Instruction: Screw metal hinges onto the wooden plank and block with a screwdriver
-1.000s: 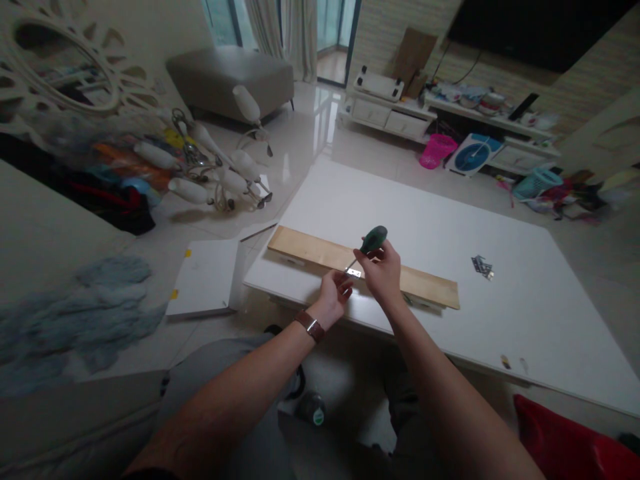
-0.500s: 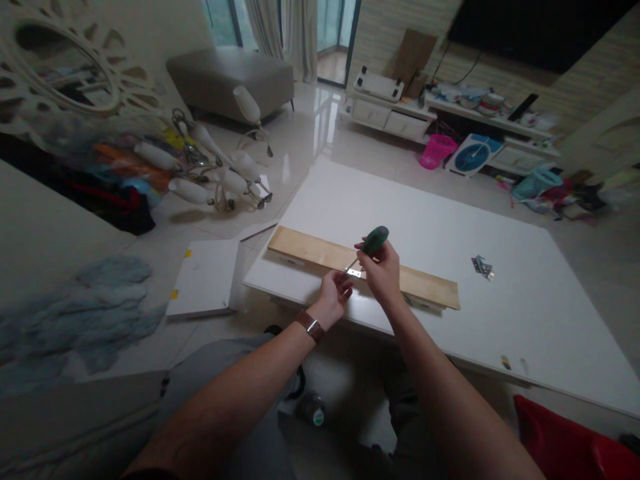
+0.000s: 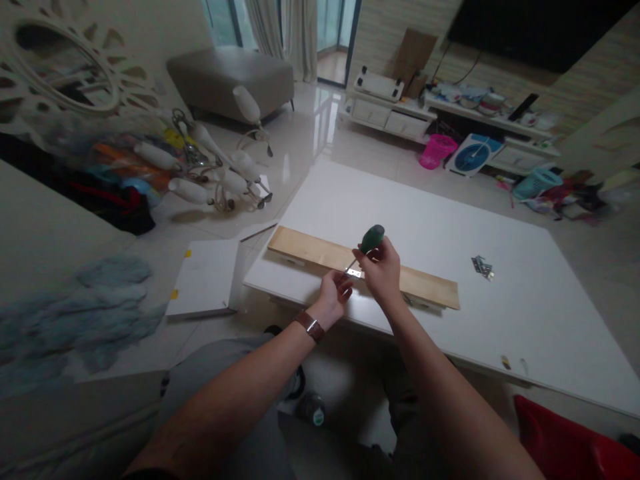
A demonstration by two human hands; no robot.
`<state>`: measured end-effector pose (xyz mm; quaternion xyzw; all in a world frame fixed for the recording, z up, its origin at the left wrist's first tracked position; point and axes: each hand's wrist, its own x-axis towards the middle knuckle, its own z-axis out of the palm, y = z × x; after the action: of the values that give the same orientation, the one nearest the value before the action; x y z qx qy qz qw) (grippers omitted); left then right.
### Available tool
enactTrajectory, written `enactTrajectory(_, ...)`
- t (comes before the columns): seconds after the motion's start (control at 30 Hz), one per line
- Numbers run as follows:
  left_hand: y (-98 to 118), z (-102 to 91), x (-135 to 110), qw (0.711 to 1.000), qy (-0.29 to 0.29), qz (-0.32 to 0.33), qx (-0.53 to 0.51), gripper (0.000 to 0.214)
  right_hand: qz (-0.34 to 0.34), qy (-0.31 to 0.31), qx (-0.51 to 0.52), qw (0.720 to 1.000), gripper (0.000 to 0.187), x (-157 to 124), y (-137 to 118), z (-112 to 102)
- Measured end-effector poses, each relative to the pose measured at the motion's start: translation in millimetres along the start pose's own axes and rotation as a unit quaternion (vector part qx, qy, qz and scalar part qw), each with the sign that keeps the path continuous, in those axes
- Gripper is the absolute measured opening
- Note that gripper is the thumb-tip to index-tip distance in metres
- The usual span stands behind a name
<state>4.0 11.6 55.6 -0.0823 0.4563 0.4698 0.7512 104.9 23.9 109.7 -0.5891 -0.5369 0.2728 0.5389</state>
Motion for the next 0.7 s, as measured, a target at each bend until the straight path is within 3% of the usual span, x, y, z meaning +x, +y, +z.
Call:
enactTrajectory(0.33, 2.3, 3.0, -5.6, 1.000, 0.005, -0.004, 0.002, 0.005, 0.016, 0.018, 0.036, 0.999, 0.028, 0.0, 4.3, 2.2)
enactTrajectory(0.7, 1.3, 2.2, -2.5, 1.000, 0.005, -0.004, -0.003, 0.008, 0.019, -0.044, 0.061, 0.997, 0.022, -1.2, -0.5, -0.9)
